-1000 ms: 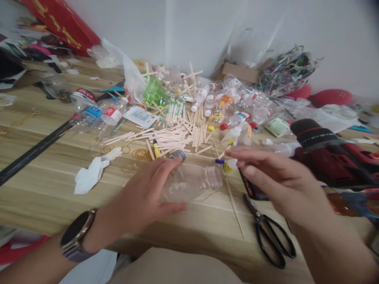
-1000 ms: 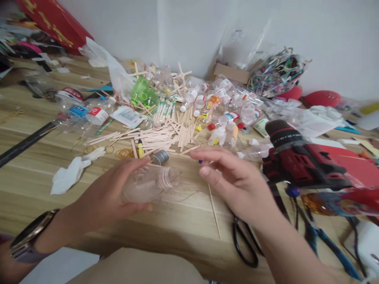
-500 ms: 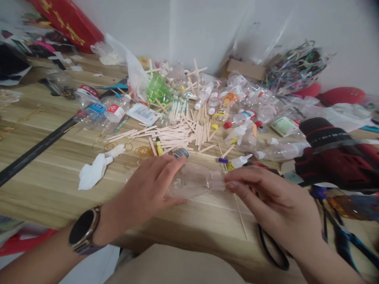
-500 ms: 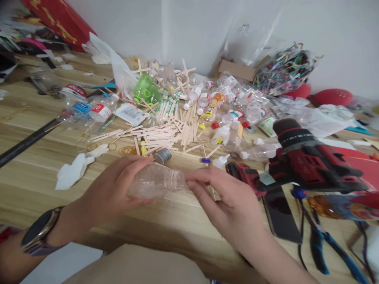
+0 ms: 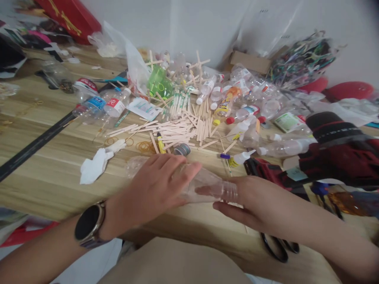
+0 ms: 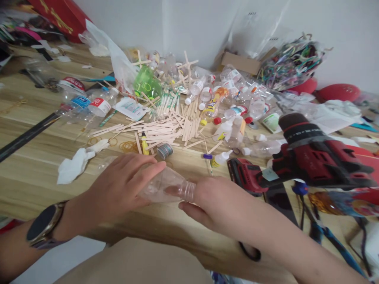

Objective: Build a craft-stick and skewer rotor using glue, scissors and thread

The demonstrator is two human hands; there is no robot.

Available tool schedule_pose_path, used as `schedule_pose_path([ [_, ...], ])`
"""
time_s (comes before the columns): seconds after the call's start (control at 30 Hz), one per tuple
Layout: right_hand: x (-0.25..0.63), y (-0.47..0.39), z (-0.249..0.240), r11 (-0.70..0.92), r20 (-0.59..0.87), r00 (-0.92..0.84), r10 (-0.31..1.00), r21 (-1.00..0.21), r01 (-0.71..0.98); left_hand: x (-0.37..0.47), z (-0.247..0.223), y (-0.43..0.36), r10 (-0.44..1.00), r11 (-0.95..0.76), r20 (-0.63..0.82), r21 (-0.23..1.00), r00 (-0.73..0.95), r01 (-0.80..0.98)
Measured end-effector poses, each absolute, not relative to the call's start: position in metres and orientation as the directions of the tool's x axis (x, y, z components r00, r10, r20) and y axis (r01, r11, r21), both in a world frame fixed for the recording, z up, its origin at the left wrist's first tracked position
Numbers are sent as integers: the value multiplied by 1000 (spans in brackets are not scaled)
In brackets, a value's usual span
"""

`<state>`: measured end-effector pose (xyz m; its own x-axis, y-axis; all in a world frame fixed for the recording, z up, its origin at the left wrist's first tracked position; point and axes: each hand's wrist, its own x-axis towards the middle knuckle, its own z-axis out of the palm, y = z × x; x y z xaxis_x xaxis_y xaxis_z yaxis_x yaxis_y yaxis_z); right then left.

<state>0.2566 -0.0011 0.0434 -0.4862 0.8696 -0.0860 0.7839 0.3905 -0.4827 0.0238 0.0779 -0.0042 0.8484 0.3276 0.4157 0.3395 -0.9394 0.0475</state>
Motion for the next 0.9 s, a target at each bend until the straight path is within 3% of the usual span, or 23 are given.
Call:
schedule_pose_path([
  [0.23,263,0,59,447,21,-501,865,-487,751,20,-4,80,387,-922,469,180,794,343],
  [0.47,262,4,54,559,48,-598,800,-422,714,24,-1,77,344,-939,470,174,813,297],
  [0.67,275,12,31,436,34,-590,806,-709,555,30,14,86,440,-859,234,391,867,331],
  [0.8,294,12,23,168,-74,-447,891,-862,478,15,26,106,543,-754,83,486,836,442],
  [0.9,303,11,28,22,-158,-389,908,-908,419,5,27,115,529,-685,-101,534,842,495],
])
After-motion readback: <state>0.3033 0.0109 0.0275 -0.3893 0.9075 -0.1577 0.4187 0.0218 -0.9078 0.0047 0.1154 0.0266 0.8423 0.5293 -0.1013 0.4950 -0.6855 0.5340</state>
